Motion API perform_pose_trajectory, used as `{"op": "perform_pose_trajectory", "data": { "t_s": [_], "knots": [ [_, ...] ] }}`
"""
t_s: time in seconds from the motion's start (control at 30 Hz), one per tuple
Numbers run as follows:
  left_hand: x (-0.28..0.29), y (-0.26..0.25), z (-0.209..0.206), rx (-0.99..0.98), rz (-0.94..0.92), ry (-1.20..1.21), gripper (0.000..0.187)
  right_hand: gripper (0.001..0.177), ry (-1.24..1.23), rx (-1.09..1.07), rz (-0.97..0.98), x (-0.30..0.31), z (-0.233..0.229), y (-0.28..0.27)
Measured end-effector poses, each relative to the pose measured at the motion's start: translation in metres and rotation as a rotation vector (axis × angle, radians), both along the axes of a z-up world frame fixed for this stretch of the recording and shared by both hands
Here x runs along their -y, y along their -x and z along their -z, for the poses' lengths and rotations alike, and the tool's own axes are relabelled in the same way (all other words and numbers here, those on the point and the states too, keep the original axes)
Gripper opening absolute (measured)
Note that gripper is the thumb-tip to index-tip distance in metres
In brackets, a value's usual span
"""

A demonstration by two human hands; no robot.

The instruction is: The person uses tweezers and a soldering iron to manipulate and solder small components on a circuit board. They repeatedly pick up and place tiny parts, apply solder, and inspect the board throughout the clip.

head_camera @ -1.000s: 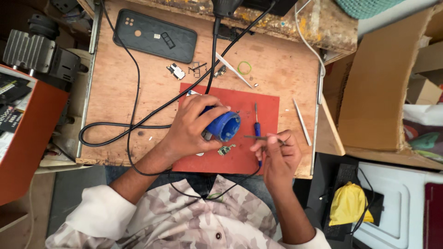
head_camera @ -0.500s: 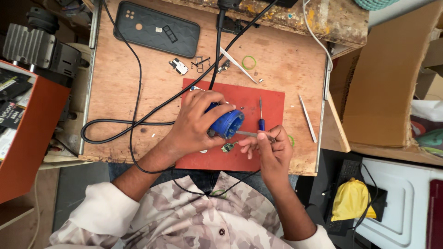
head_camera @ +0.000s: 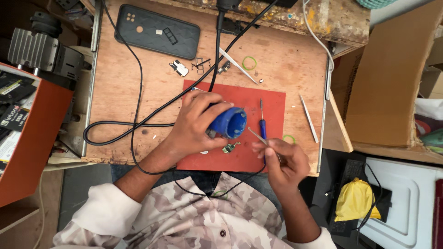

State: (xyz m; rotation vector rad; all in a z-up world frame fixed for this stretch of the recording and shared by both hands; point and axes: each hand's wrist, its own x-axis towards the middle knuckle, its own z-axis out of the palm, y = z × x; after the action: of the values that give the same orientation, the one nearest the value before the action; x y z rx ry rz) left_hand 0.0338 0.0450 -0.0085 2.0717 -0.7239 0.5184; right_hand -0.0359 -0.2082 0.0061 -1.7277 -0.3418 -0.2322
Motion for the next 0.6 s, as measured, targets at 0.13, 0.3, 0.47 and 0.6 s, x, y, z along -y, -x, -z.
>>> {"op": "perform_pose_trajectory", "data": {
  "t_s": [0.13, 0.3, 0.47, 0.6],
  "knots": [
    [0.012, -0.008, -0.02, 0.08, -0.107, -0.022, 0.072, 0.012, 0.089, 0.149, 0.088, 0.007, -0.017, -0.005],
    [0.031, -0.002, -0.037, 0.015, -0.272, -0.038, 0.068, 0.021, -0.235, -0.032, 0.249, 0.014, -0.029, -0.004],
    [0.074, -0.04, -0.048, -0.127, -0.039, 0.163, 0.073, 0.022, -0.527, 0.033, 0.337, 0.039, -0.025, -0.017],
    [0.12, -0.086, -0.041, -0.216, 0.032, 0.218, 0.085, 0.021, -0.661, -0.014, 0.446, 0.066, -0.014, -0.021]
  ]
}}
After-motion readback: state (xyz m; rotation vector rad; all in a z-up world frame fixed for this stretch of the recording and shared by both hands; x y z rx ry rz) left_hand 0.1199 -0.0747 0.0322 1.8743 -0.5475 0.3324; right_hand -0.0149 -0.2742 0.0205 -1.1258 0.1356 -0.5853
